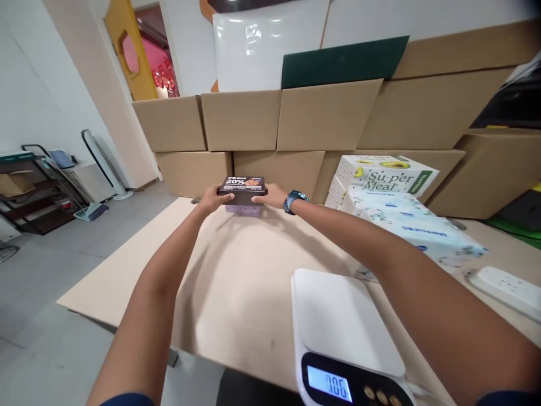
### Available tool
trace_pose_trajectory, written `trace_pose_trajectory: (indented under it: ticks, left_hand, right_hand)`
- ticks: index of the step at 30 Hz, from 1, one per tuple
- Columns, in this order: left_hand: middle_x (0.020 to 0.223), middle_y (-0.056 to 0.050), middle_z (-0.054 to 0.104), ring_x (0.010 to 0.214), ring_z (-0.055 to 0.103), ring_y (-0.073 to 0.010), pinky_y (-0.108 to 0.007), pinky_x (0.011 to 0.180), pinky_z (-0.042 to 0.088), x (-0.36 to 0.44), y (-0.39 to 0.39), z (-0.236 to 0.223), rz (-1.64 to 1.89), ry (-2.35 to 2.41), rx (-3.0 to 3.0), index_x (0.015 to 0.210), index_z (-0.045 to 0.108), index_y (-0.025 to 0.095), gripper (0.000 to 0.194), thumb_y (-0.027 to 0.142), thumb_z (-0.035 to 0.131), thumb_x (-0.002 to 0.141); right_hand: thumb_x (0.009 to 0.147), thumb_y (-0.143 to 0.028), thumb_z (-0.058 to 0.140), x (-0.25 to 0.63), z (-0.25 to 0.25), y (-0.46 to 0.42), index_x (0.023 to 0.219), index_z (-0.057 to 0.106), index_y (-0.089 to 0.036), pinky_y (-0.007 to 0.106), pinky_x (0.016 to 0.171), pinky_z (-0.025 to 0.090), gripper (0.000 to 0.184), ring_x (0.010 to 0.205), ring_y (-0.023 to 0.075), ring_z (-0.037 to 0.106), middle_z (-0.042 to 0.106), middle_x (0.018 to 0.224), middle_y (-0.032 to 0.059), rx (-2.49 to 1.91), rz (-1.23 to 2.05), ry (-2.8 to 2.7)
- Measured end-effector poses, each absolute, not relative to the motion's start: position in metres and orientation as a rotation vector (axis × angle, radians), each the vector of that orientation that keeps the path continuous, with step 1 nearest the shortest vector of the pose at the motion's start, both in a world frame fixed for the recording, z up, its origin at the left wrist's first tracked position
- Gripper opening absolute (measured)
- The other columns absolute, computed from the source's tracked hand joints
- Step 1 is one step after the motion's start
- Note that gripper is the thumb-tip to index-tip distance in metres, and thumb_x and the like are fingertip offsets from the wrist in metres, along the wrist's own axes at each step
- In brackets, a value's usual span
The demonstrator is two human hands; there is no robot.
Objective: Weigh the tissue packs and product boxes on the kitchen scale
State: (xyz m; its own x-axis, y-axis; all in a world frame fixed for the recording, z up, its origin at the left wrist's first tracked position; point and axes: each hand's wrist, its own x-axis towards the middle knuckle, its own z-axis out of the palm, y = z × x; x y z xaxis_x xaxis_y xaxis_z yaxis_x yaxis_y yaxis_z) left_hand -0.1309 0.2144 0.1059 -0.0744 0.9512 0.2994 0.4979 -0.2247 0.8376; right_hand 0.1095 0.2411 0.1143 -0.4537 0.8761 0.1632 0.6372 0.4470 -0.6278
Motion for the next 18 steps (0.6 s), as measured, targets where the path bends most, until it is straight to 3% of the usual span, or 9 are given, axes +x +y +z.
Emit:
trace_pose_trajectory:
  ticks: [3,5,7,9,10,12,15,18]
  left_hand:
    - [0.135,-0.010,0.071,0.123,0.071,-0.0252,-0.048,0.108,0.064,-0.140,0.229,0.092,1.276,1.663,1.738,0.133,0.068,0.015,0.044,0.045,0.072,0.102]
    - [0.154,-0.013,0.061,0.142,0.062,-0.0302,-0.057,0.122,0.056,-0.130,0.235,0.091,1.377,1.748,1.749,0.144,0.063,0.018,0.050,0.043,0.072,0.101]
    - [0.178,-0.017,0.034,0.164,0.039,-0.0369,-0.063,0.137,0.037,-0.110,0.235,0.092,1.473,1.797,1.785,0.155,0.054,0.019,0.062,0.035,0.074,0.099]
    - [0.187,-0.017,0.005,0.176,0.010,-0.0389,-0.062,0.146,0.013,-0.085,0.229,0.094,1.524,1.780,1.864,0.162,0.045,0.018,0.073,0.027,0.074,0.096]
    - [0.188,-0.016,-0.003,0.178,-0.002,-0.0372,-0.059,0.147,0.003,-0.071,0.224,0.096,1.533,1.747,1.917,0.164,0.043,0.017,0.076,0.026,0.074,0.095]
    - [0.188,-0.014,-0.006,0.178,-0.014,-0.0314,-0.054,0.147,-0.007,-0.043,0.208,0.096,1.532,1.651,2.031,0.164,0.041,0.018,0.076,0.030,0.072,0.096]
    - [0.188,-0.015,0.003,0.179,-0.007,-0.0280,-0.049,0.149,-0.001,0.000,0.175,0.087,1.432,1.389,2.178,0.164,0.039,0.021,0.083,0.054,0.073,0.095]
    - [0.189,-0.011,0.006,0.179,0.005,-0.0321,-0.057,0.148,0.014,0.051,0.139,0.068,1.170,1.123,2.057,0.170,0.027,0.029,0.100,0.081,0.063,0.091]
  right_hand:
    - [0.105,-0.047,0.066,0.099,0.116,0.245,0.139,0.064,-0.013,0.043,0.115,0.060,0.048,0.129,0.0197,0.064,0.064,0.138,0.0117,-1.389,0.491,-2.304]
    - [0.105,-0.048,0.065,0.093,0.128,0.242,0.138,0.064,-0.014,0.043,0.115,0.059,0.047,0.129,0.0195,0.064,0.064,0.139,0.0122,-1.434,0.374,-2.349]
    - [0.105,-0.049,0.065,0.089,0.142,0.233,0.136,0.065,-0.012,0.041,0.115,0.059,0.048,0.128,0.0193,0.064,0.064,0.138,0.0132,-1.441,0.271,-2.396]
    - [0.105,-0.051,0.065,0.092,0.154,0.214,0.134,0.066,-0.011,0.041,0.115,0.059,0.050,0.127,0.0189,0.065,0.065,0.135,0.0136,-1.432,0.175,-2.435]
    - [0.105,-0.051,0.064,0.097,0.158,0.200,0.132,0.067,-0.010,0.041,0.115,0.058,0.049,0.126,0.0192,0.065,0.067,0.133,0.0139,-1.427,0.129,-2.449]
    - [0.106,-0.050,0.060,0.117,0.161,0.166,0.126,0.071,-0.010,0.041,0.113,0.057,0.046,0.124,0.0214,0.068,0.071,0.127,0.0151,-1.419,0.047,-2.466]
    - [0.109,-0.052,0.048,0.178,0.153,0.101,0.123,0.077,-0.015,0.039,0.105,0.056,0.049,0.119,0.0254,0.072,0.077,0.117,0.0157,-1.399,-0.056,-2.472]
    - [0.110,-0.061,0.035,0.268,0.130,0.050,0.127,0.078,-0.022,0.036,0.101,0.057,0.061,0.111,0.0211,0.075,0.080,0.116,0.0111,-1.144,-0.277,-2.274]
